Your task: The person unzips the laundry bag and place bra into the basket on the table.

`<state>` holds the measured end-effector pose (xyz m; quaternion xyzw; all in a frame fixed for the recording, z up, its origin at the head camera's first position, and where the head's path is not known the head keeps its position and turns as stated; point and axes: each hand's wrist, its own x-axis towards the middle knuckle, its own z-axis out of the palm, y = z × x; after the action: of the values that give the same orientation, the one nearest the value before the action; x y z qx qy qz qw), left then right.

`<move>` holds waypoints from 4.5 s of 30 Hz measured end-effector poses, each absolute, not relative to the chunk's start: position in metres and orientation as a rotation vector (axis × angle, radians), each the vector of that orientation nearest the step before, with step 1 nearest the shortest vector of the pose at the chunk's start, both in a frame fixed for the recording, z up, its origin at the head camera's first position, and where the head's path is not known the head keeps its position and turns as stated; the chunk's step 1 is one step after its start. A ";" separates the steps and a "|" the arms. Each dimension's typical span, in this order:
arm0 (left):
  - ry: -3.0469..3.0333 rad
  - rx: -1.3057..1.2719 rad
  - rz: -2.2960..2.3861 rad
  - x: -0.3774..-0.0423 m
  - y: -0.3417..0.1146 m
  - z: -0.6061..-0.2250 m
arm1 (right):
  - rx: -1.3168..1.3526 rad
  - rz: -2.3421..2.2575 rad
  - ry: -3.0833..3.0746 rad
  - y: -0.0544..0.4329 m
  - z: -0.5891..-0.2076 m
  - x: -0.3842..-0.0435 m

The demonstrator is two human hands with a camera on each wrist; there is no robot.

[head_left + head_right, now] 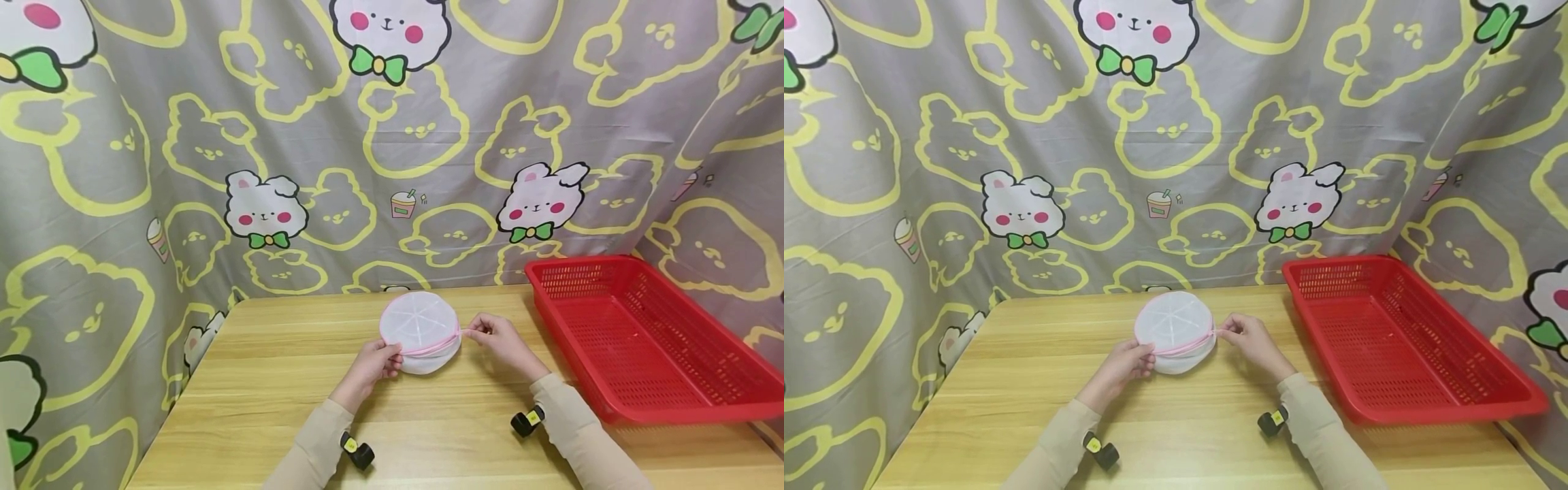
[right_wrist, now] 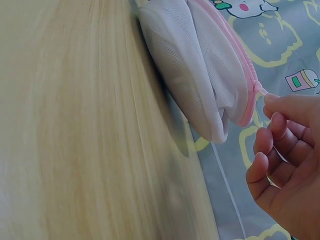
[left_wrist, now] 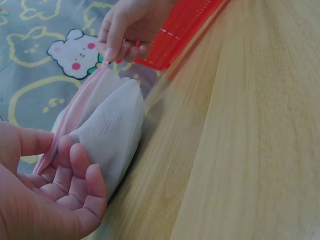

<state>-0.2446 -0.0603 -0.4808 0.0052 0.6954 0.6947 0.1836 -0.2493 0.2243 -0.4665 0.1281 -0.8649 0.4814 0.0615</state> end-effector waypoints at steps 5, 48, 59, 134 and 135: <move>1.969 0.019 1.952 -0.246 -0.061 -0.481 | 0.381 1.468 -2.605 0.225 -0.465 -0.250; 1.962 0.053 1.924 -0.248 -0.065 -0.481 | 0.300 1.391 -2.593 0.234 -0.463 -0.252; 1.966 0.054 1.923 -0.247 -0.066 -0.478 | 0.328 1.368 -2.566 0.238 -0.463 -0.254; 1.969 0.020 2.052 -0.233 -0.068 -0.451 | 0.477 1.512 -2.657 0.201 -0.469 -0.239; 1.970 0.030 2.060 -0.232 -0.068 -0.451 | 0.480 1.508 -2.659 0.202 -0.469 -0.239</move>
<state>-0.2319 -0.0683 -0.4505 0.0105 0.6838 0.7151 0.1449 -0.2392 0.2016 -0.4686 0.1552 -0.8591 0.4871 0.0236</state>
